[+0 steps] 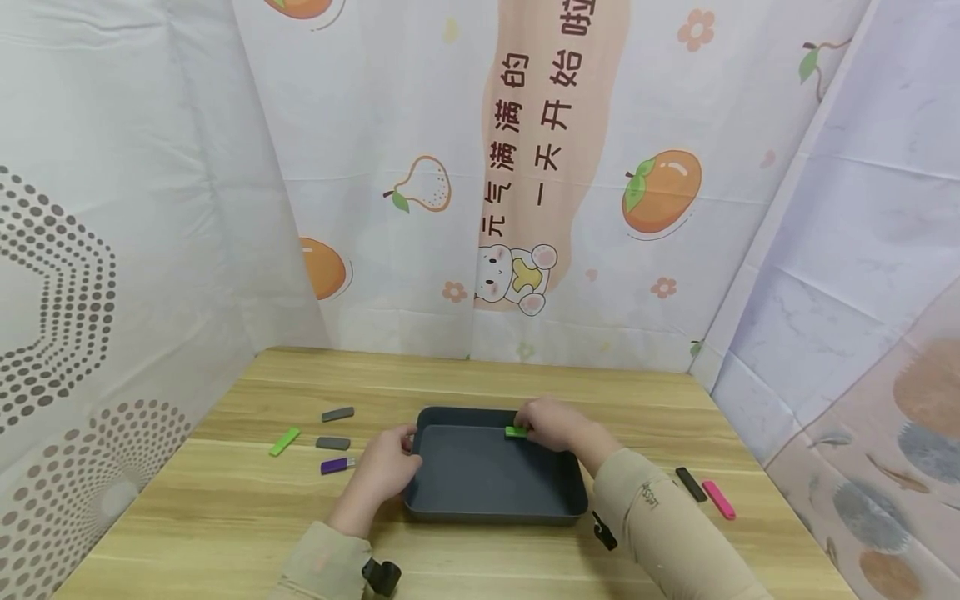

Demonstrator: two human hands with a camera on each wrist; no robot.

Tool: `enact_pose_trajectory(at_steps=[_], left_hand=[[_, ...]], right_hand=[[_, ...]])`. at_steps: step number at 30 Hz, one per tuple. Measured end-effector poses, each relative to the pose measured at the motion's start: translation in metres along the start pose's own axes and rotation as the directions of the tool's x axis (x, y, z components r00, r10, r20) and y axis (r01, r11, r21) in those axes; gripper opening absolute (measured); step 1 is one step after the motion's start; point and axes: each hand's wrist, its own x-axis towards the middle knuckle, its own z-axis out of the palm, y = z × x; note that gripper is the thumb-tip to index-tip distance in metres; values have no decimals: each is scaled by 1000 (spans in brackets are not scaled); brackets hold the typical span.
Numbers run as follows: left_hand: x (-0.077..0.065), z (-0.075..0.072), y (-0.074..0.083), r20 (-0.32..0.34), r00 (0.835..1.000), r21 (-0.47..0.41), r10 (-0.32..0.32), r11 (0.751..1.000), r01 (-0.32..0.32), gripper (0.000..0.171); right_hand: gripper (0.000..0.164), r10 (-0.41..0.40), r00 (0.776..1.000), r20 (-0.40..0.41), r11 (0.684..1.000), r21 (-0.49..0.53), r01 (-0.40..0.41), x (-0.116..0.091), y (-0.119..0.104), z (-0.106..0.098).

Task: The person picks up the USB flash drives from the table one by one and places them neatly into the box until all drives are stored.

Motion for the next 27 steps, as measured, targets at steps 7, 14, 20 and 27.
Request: enact_pose_trajectory(at_steps=[7, 14, 20, 27], left_hand=[[0, 0, 1, 0, 1000, -9, 0, 1000, 0, 51], [1, 0, 0, -3, 1000, -2, 5, 1000, -5, 51], [1, 0, 0, 2, 1000, -4, -4, 1000, 4, 52], [1, 0, 0, 2, 1000, -4, -3, 1000, 3, 52]], right_hand=[[12, 27, 999, 19, 998, -52, -26, 1, -1, 6], [12, 58, 998, 12, 995, -84, -57, 3, -4, 11], [12, 72, 997, -1, 993, -95, -72, 4, -4, 12], [11, 50, 999, -14, 993, -102, -51, 3, -4, 13]])
